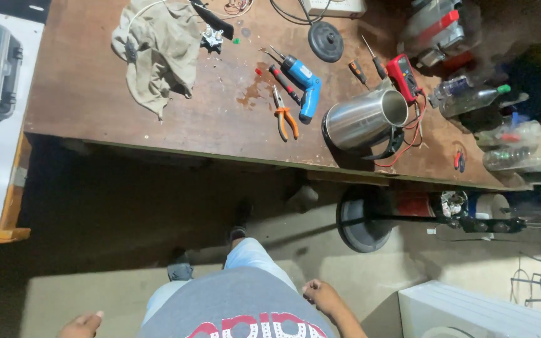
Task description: Dismantling an electric kettle to access and remove internal components using an electric screwdriver and pliers.
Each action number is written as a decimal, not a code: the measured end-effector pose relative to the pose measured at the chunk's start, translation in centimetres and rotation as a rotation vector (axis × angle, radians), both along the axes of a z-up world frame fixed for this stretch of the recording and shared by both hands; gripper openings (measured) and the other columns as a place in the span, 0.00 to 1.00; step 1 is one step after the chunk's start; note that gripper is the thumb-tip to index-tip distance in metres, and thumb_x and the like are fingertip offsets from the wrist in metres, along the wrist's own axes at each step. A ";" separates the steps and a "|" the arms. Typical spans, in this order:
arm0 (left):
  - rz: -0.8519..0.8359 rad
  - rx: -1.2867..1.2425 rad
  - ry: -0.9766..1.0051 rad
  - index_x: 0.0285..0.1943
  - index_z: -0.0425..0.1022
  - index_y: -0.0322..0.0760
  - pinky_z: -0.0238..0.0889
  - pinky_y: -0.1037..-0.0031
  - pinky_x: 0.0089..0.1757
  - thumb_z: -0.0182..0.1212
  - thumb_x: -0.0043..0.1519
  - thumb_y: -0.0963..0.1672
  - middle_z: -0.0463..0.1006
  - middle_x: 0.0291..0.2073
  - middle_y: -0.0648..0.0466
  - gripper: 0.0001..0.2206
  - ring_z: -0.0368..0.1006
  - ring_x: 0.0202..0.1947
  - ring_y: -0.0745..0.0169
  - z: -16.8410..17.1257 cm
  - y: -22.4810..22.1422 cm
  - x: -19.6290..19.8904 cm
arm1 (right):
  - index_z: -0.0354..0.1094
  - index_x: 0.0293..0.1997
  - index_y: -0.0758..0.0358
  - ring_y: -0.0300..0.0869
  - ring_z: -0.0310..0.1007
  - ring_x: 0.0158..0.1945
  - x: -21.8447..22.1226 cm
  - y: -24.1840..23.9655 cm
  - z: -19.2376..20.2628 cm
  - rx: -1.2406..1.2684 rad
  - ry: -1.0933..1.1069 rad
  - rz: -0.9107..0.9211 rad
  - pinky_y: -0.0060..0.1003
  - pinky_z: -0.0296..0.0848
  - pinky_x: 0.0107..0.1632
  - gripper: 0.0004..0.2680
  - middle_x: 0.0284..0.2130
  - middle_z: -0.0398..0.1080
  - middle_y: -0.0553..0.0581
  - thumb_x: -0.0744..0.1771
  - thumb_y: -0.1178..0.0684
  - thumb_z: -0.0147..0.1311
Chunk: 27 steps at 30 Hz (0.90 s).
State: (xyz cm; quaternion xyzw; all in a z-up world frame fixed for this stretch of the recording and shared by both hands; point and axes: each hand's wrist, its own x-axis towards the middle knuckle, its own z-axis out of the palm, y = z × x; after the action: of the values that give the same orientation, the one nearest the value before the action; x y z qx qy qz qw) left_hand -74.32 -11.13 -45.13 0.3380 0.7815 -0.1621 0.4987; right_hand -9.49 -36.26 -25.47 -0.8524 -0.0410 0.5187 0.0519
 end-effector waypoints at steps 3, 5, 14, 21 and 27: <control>-0.405 0.002 -0.049 0.85 0.82 0.57 0.60 0.52 0.78 0.49 0.73 0.64 0.72 0.89 0.54 0.35 0.70 0.85 0.43 0.0 4.3 3.9 | 0.82 0.48 0.52 0.40 0.83 0.44 2.3 0.9 -1.3 -0.029 -0.020 0.064 0.37 0.78 0.52 0.08 0.41 0.87 0.51 0.71 0.43 0.63; -0.311 0.100 -0.109 0.82 0.85 0.52 0.62 0.56 0.75 0.54 0.74 0.60 0.80 0.83 0.52 0.32 0.75 0.81 0.44 4.0 6.9 9.1 | 0.82 0.49 0.52 0.40 0.82 0.42 4.7 2.4 -2.4 -0.013 -0.013 0.070 0.37 0.78 0.50 0.09 0.39 0.86 0.51 0.71 0.42 0.64; -0.106 0.632 -0.428 0.68 0.91 0.40 0.76 0.59 0.59 0.62 0.80 0.51 0.94 0.53 0.47 0.18 0.88 0.59 0.51 25.1 22.1 36.2 | 0.82 0.63 0.53 0.53 0.83 0.58 22.7 12.2 -3.7 0.374 -0.244 0.073 0.51 0.77 0.64 0.14 0.49 0.87 0.61 0.72 0.40 0.63; 0.002 0.435 -0.602 0.68 0.85 0.28 0.76 0.73 0.34 0.51 0.85 0.57 0.91 0.47 0.38 0.29 0.86 0.41 0.54 23.3 35.7 50.7 | 0.84 0.61 0.63 0.71 0.84 0.60 38.1 16.3 -7.8 0.552 -0.567 0.121 0.67 0.81 0.64 0.11 0.48 0.86 0.74 0.75 0.54 0.56; 0.044 0.284 -0.395 0.60 0.85 0.31 0.77 0.57 0.31 0.48 0.84 0.64 0.92 0.43 0.35 0.35 0.89 0.38 0.41 21.1 38.6 52.1 | 0.79 0.61 0.75 0.75 0.80 0.64 39.7 19.0 -9.1 0.746 -0.480 0.093 0.67 0.74 0.71 0.12 0.51 0.82 0.81 0.73 0.58 0.58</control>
State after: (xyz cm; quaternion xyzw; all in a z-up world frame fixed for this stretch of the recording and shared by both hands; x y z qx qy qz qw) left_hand -22.27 27.48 -24.08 0.4128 0.6909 0.0294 0.5927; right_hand 30.20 -17.30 -34.53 -0.8689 -0.2744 0.2576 0.3214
